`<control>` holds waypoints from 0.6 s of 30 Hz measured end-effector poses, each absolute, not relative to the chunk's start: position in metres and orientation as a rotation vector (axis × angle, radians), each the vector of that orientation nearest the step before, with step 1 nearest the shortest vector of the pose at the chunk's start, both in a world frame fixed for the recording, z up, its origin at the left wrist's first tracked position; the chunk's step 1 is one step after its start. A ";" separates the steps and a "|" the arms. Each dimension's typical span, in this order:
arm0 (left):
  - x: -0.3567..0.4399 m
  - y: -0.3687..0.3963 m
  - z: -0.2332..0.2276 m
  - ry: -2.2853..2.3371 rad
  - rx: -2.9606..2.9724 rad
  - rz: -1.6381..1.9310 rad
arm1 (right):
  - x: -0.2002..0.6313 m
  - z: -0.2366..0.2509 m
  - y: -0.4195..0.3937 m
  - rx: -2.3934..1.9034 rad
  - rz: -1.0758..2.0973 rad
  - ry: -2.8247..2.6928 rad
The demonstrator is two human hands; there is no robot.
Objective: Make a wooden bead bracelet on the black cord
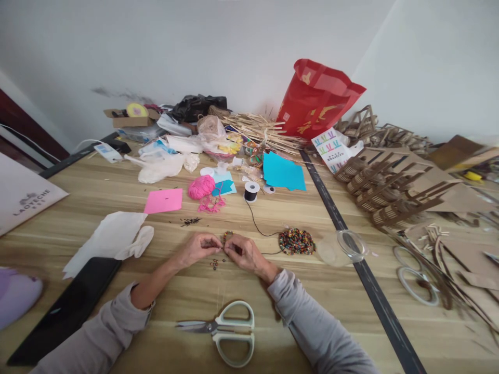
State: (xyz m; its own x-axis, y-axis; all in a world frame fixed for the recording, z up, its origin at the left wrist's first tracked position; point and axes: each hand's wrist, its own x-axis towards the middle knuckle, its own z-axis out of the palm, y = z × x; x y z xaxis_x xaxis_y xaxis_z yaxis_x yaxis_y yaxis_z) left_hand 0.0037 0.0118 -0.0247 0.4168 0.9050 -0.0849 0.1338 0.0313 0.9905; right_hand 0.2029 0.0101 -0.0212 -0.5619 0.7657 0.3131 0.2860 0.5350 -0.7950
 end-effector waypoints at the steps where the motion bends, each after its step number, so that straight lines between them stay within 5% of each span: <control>1: 0.004 0.012 -0.025 0.992 1.434 0.779 | 0.203 -0.021 0.010 -0.849 0.927 -2.110; 18: 0.003 0.011 -0.019 1.007 1.476 0.766 | 0.203 -0.020 0.010 -0.859 0.912 -2.128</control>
State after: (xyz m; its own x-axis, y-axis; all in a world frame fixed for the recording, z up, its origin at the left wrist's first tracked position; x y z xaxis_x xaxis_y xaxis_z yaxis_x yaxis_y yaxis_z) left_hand 0.0032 0.0114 -0.0192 0.4223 0.9034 -0.0740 0.1700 0.0012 0.9854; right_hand 0.2028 0.0099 -0.0198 -0.5670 0.7640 0.3078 0.3041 0.5415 -0.7838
